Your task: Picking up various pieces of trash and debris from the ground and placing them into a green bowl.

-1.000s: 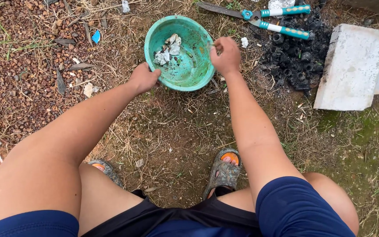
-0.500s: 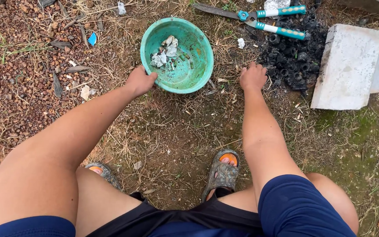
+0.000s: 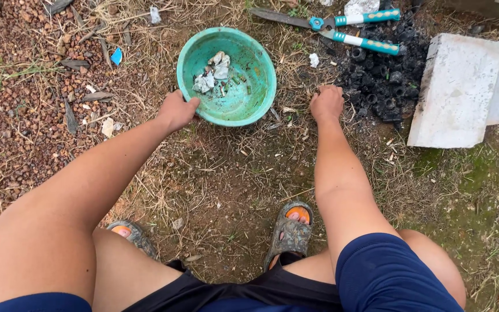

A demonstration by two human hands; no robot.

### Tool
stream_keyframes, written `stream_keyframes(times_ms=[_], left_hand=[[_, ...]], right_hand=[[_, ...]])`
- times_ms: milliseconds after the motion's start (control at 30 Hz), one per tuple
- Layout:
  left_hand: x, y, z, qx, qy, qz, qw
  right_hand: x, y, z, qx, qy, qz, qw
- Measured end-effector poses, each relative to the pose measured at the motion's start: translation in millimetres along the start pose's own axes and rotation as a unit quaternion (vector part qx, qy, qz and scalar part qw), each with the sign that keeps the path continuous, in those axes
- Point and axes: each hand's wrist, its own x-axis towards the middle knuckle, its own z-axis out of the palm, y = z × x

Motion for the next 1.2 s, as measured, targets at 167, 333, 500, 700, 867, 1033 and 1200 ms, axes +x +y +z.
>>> stream_keyframes(times_ms=[167,333,500,700,867,1033,1200], left_hand=[[1.8,-13.3,3.5,-0.012,0.005,0.007,1.000],[-6.3,-7.2,0.3,-0.039,-0.020,-0.025,0.999],[-3.7,-11.0,0.2,-0.014,-0.027,-0.021,0.999],[-6.6,-6.0,-1.0,-0.044,-0.020,-0.029,0.998],[-10.5,0.6,-1.9,-0.037,-0.016,-0.040,0.998],[-2.0,-0.3,-5.3,-0.016,-0.009,-0.037,0.999],[3.9,-0.1,-4.8,-0.022,0.005,-0.025,0.999]], right_hand=[[8.8,-11.0,-6.5,0.037,0.039,0.007,0.999],[33.9,-33.0,-9.2,0.073,0.115,-0.090,0.987],[59.5,-32.2,14.2,0.070,0.052,-0.156,0.984],[64.8,-32.7,11.2,0.053,-0.026,-0.152,0.987],[63.2,-44.0,1.3,0.172,0.073,-0.137,0.973],[35.9,-117.3,-67.3,0.340,-0.006,-0.117,0.933],[41.5,-139.9,-70.5,0.410,-0.165,-0.244,0.863]])
